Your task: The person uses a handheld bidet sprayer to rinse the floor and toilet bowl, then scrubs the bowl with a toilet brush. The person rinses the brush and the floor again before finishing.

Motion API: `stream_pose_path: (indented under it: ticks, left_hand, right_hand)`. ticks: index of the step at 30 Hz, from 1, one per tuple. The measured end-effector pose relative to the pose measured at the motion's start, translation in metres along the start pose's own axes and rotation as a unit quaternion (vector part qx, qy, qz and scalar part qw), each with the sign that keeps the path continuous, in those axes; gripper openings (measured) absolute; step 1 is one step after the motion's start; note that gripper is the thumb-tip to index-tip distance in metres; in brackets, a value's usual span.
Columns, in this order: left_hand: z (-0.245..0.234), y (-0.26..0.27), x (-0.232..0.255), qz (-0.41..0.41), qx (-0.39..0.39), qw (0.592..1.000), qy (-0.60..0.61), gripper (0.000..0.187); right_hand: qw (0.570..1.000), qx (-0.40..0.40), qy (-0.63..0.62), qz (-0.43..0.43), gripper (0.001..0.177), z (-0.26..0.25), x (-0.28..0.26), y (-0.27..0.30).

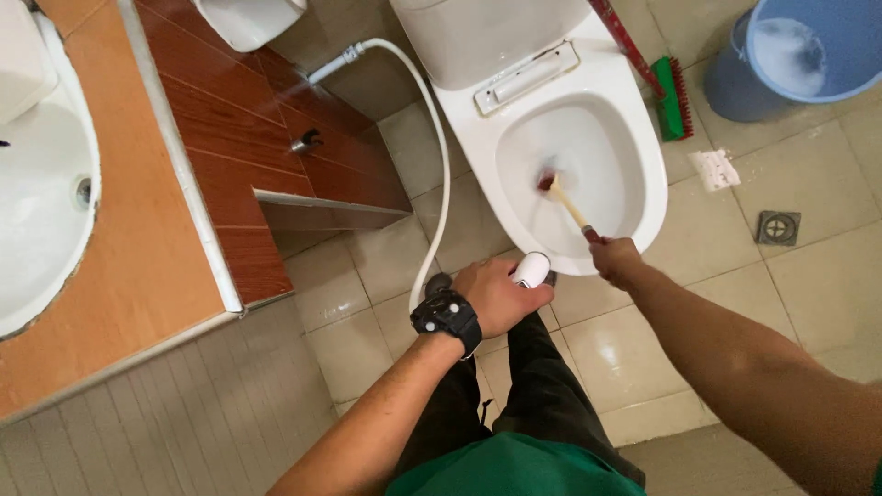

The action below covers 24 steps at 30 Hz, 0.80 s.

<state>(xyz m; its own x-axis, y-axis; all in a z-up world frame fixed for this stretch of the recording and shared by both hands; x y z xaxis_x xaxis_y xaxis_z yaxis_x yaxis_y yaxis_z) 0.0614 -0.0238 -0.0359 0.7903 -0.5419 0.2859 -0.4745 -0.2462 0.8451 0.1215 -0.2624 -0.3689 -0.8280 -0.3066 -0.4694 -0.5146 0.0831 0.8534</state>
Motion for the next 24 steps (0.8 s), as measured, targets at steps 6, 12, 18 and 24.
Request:
stream_pose_path:
  ticks: [6,12,18,24]
  left_hand:
    - [0.018,-0.015,0.006,0.007,-0.016,1.000,0.020,0.061]
    - [0.041,-0.037,0.019,0.021,-0.038,0.998,-0.035,0.059]
    - [0.046,-0.054,0.028,0.032,-0.042,0.998,-0.028,0.058]
    - [0.048,-0.068,0.027,0.011,-0.026,0.998,-0.048,0.060]
  right_hand:
    - [0.766,-0.055,0.617,-0.174,0.042,-0.005,-0.097,-0.023]
    - [0.678,-0.023,0.701,-0.220,0.039,0.023,-0.124,-0.033]
    - [0.869,-0.006,0.473,-0.144,0.067,0.014,-0.070,-0.030]
    - [0.964,0.044,0.252,-0.075,0.037,0.009,-0.004,-0.081]
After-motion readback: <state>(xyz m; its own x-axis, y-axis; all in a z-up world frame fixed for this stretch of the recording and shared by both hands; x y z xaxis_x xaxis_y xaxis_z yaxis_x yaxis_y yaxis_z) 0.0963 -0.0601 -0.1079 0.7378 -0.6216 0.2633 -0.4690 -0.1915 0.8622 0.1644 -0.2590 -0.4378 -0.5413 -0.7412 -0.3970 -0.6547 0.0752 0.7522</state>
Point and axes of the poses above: each hand's wrist, its own y-axis away from the middle knuckle, its own z-axis out of the palm, x = y × z, the point moved 9 cm from there along -y, towards the middle knuckle, and after that the axes turned 10 degrees about -z, right-handed, at the moved point
